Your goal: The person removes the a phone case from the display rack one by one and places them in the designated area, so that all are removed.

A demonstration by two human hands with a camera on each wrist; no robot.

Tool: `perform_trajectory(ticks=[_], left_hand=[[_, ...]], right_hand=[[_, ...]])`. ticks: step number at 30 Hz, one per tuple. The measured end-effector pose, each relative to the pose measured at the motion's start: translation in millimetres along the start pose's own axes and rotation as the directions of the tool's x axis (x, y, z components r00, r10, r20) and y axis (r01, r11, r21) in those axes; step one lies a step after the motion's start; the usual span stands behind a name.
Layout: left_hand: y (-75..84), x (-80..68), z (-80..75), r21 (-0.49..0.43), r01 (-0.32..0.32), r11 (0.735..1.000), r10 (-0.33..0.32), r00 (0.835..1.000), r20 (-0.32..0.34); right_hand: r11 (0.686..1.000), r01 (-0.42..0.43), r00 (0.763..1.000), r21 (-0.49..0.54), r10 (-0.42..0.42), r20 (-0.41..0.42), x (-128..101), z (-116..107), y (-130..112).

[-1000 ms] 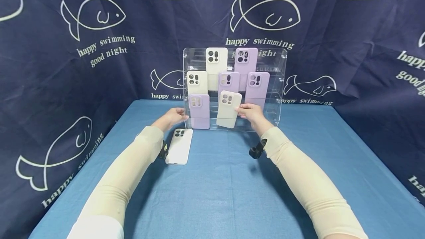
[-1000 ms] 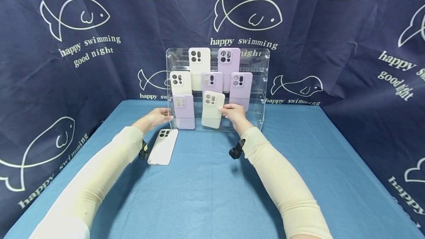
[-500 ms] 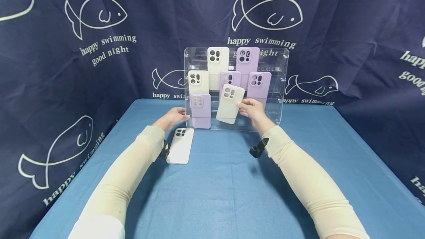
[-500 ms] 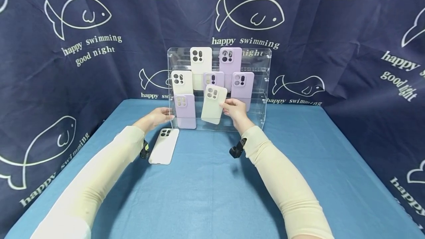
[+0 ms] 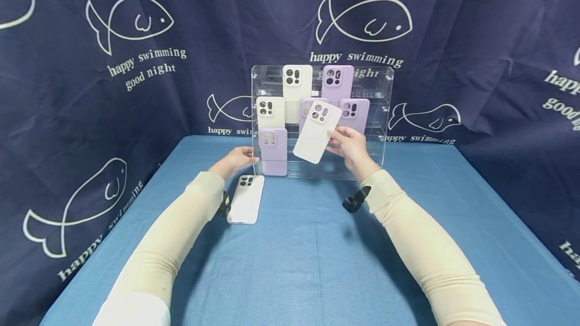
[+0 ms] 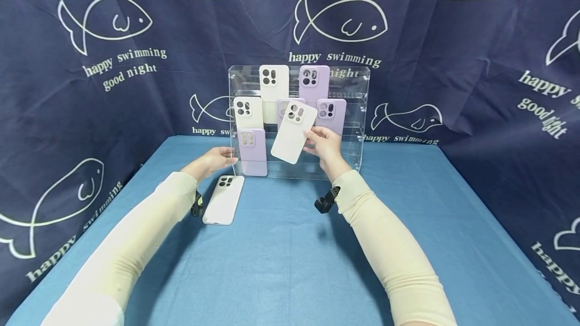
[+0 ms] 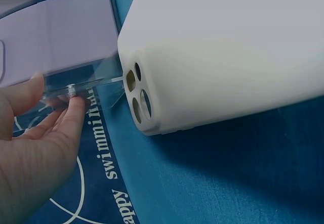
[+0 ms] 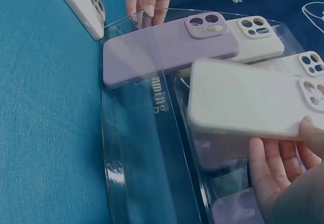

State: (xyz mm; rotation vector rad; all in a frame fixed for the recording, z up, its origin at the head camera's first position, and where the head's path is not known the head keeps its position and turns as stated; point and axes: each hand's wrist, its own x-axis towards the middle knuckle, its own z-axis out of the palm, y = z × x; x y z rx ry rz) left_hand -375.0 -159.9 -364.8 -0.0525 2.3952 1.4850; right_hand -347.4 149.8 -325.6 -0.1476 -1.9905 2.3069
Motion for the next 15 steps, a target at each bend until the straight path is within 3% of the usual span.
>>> perform_trajectory(ticks=[6, 15], left_hand=[[0.7, 0.3, 0.4, -0.012, -0.003, 1.0, 0.003, 1.0, -0.013], [-0.2, 0.3, 0.5, -0.015, 0.002, 1.0, -0.002, 1.0, -0.004]], right_hand=[[1.0, -0.01, 1.0, 0.025, 0.01, 0.004, -1.8, -0.6, -3.4], [0.999, -0.046, 0.999, -0.029, 0.046, 0.023, -2.3, -4.3, -4.0]])
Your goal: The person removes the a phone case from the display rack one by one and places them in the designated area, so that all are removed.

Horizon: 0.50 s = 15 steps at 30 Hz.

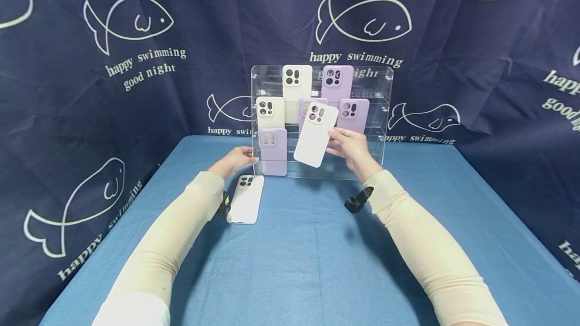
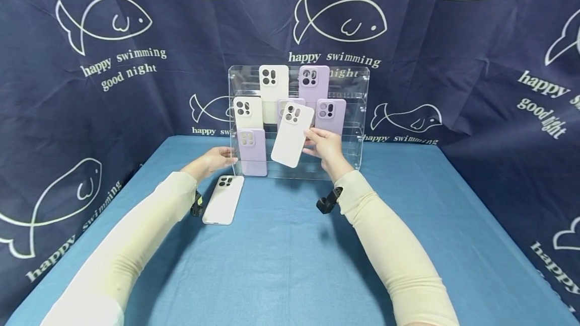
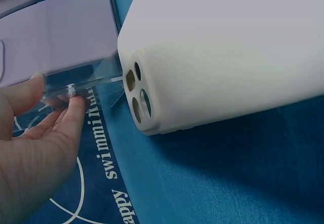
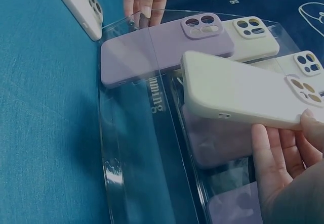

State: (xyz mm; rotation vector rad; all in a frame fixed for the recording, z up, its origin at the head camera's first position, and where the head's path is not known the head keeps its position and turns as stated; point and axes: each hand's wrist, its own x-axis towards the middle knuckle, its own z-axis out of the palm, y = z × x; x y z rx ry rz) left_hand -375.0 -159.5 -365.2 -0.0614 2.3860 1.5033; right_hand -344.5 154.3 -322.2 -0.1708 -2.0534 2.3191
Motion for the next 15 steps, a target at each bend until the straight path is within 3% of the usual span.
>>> perform_trajectory(ticks=[15], left_hand=[[-0.8, 1.0, 0.1, -0.007, -0.001, 1.0, 0.001, 1.0, 0.005]], right_hand=[[0.997, -0.062, 0.996, 0.055, 0.058, 0.07, -5.4, -3.4, 6.3]])
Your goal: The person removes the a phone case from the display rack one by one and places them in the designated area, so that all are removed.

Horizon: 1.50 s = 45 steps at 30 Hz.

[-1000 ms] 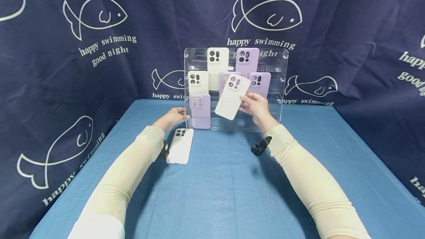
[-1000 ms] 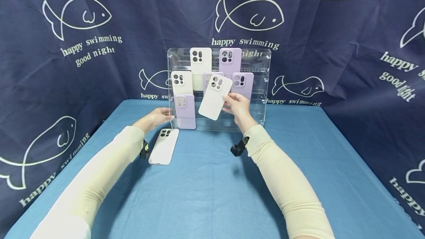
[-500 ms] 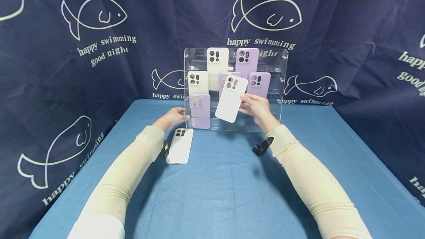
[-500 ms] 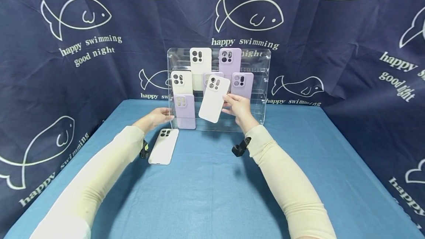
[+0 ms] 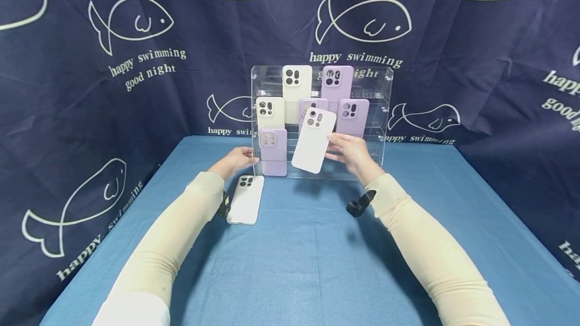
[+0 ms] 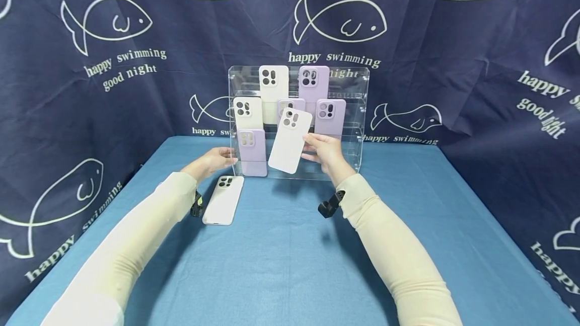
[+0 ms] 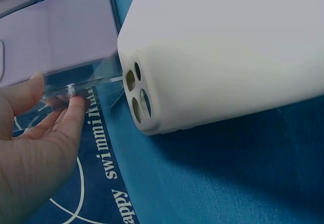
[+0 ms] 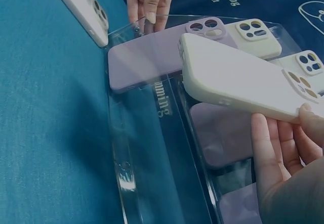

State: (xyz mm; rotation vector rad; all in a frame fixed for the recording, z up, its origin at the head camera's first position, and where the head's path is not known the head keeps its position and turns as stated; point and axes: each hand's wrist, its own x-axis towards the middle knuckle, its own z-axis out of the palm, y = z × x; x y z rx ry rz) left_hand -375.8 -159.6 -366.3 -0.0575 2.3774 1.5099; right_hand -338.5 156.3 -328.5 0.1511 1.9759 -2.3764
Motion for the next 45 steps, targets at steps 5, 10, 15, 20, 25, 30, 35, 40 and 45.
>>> perform_trajectory(ticks=[5, 10, 15, 20, 25, 30, 35, 40, 45], left_hand=[[1.3, 0.0, 0.6, 0.007, 0.005, 1.0, -0.005, 1.0, 0.0], [0.2, 1.1, 1.4, 0.008, -0.011, 1.0, 0.011, 1.0, 0.005], [0.1, 2.8, 2.1, 0.004, -0.016, 1.0, 0.016, 1.0, 0.0], [0.6, 4.3, 2.5, -0.003, -0.017, 1.0, 0.017, 1.0, 0.006], [3.6, 4.7, 2.6, 0.009, -0.009, 1.0, 0.009, 1.0, -0.007], [4.4, 4.4, 2.1, 0.016, 0.0, 1.0, 0.0, 1.0, -0.01], [2.4, 3.8, 0.2, 0.015, -0.012, 1.0, 0.012, 1.0, 0.002], [0.0, 4.2, -1.3, -0.009, -0.019, 1.0, 0.019, 1.0, -0.002], [-0.3, 3.0, -0.2, 0.01, -0.012, 1.0, 0.012, 1.0, 0.014]], right_hand=[[1.0, -0.009, 1.0, -0.003, 0.009, 0.019, -1, -1, 3], [1.0, -0.014, 0.999, -0.026, 0.015, 0.033, -4, 0, 7], [0.998, -0.015, 0.999, -0.057, 0.018, 0.044, -5, 1, 12], [0.998, -0.027, 0.998, -0.057, 0.03, 0.046, -5, 2, 15], [0.998, -0.035, 0.997, -0.047, 0.038, 0.066, -7, 4, 20], [0.997, -0.03, 0.994, -0.078, 0.038, 0.099, -11, 10, 25], [0.994, -0.041, 0.992, -0.097, 0.051, 0.111, -13, 17, 32], [0.989, -0.084, 0.988, -0.126, 0.098, 0.117, -15, 25, 41], [0.982, -0.116, 0.984, -0.15, 0.134, 0.12, -19, 30, 50]])
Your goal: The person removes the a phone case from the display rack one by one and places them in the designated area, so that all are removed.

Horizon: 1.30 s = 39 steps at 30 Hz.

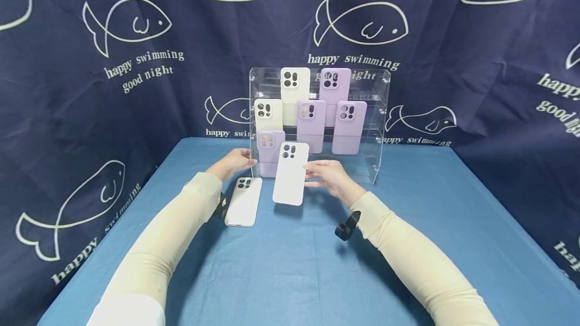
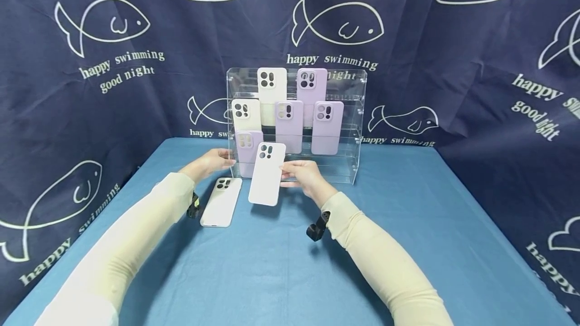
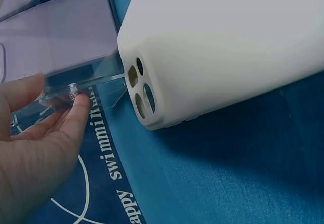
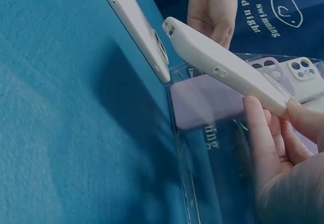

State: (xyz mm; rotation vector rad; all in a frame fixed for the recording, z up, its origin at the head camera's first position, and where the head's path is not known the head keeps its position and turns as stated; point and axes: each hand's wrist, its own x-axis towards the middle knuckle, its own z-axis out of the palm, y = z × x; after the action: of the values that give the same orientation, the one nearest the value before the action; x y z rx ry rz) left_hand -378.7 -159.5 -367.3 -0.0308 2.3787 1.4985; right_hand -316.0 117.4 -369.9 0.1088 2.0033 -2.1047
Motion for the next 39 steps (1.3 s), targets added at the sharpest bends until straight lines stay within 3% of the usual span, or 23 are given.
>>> perform_trajectory(ticks=[15, 26, 39], left_hand=[[2.5, -5.3, 1.7, 0.094, 0.001, 0.996, -0.001, 1.0, 0.001], [0.7, -6.8, 3.8, 0.08, -0.01, 0.997, 0.01, 1.0, -0.008], [1.3, -4.7, 3.9, 0.05, 0.024, 0.998, -0.023, 1.0, -0.015]], right_hand=[[0.998, -0.061, 0.997, -0.022, 0.062, 0.05, -4, 20, 15], [0.992, -0.122, 0.99, -0.024, 0.124, 0.072, -5, 37, 26], [0.983, -0.18, 0.981, -0.022, 0.182, 0.069, -3, 47, 33]])
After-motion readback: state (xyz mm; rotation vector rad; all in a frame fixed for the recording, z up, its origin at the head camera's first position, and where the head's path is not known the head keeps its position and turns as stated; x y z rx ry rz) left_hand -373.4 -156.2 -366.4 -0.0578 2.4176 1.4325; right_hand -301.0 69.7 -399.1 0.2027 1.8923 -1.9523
